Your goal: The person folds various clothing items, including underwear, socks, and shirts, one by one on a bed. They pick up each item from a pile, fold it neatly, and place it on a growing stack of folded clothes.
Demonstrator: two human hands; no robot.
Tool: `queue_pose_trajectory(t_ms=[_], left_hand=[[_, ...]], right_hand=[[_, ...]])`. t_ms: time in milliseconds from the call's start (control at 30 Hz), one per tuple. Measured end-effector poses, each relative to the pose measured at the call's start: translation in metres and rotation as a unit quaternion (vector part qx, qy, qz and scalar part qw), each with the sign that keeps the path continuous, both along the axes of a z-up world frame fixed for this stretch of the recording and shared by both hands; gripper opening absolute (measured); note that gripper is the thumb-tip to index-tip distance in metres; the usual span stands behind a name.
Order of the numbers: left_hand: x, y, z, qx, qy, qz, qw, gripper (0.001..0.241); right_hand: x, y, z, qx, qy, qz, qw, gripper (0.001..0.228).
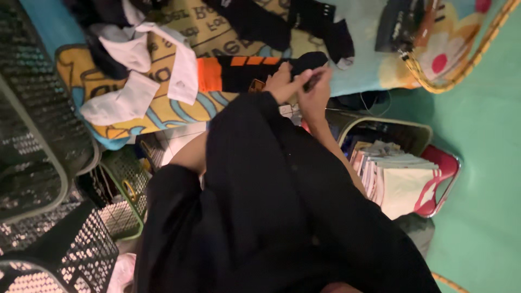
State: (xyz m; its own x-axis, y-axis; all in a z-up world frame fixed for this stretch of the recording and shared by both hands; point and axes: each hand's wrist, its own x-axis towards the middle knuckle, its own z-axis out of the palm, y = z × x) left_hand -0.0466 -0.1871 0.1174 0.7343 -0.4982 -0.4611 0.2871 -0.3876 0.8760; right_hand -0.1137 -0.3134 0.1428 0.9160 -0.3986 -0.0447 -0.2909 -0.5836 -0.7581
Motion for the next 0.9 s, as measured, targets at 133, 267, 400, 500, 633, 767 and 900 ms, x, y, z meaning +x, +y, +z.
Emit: queue_pose_trajectory(t_ms=[133,267,400,500,633,767,900], left_hand=[[-0.004,0.080,-0.039,-0.276,0.103,0.093,0.951,0.080],[-0.013,0.153,-0.092,-0.350,0.182,0.222,0.892,0.063],[-0.020,0.182,-0.115,-0.207,0.130,0.315,0.917,0.048],[-0.031,0.181,-0.113,-0.110,0.015,0.387,0.915,0.041],[-0.025,0.179,-0.104,0.091,-0.046,0.363,0.926,0.040],[-0.027,0.193,-0.101,0.035,-0.023,0.406,0.913,0.033],[-0.026,0.198,-0.112,0.013,0.011,0.403,0.915,0.032]], right_hand=[[0.032,0.066,0.050,-0.045,0.060,0.199,0.977,0.038],[0.060,0.130,0.035,0.045,0.012,0.446,0.894,0.045],[0.066,0.159,0.011,0.067,-0.044,0.551,0.830,0.041],[0.052,0.139,0.010,0.072,-0.013,0.522,0.850,0.042],[0.053,0.086,0.011,0.058,0.188,0.276,0.941,0.039],[0.064,0.064,-0.027,-0.012,0.044,0.222,0.974,0.064],[0.068,0.070,-0.084,0.232,0.174,0.195,0.937,0.078]])
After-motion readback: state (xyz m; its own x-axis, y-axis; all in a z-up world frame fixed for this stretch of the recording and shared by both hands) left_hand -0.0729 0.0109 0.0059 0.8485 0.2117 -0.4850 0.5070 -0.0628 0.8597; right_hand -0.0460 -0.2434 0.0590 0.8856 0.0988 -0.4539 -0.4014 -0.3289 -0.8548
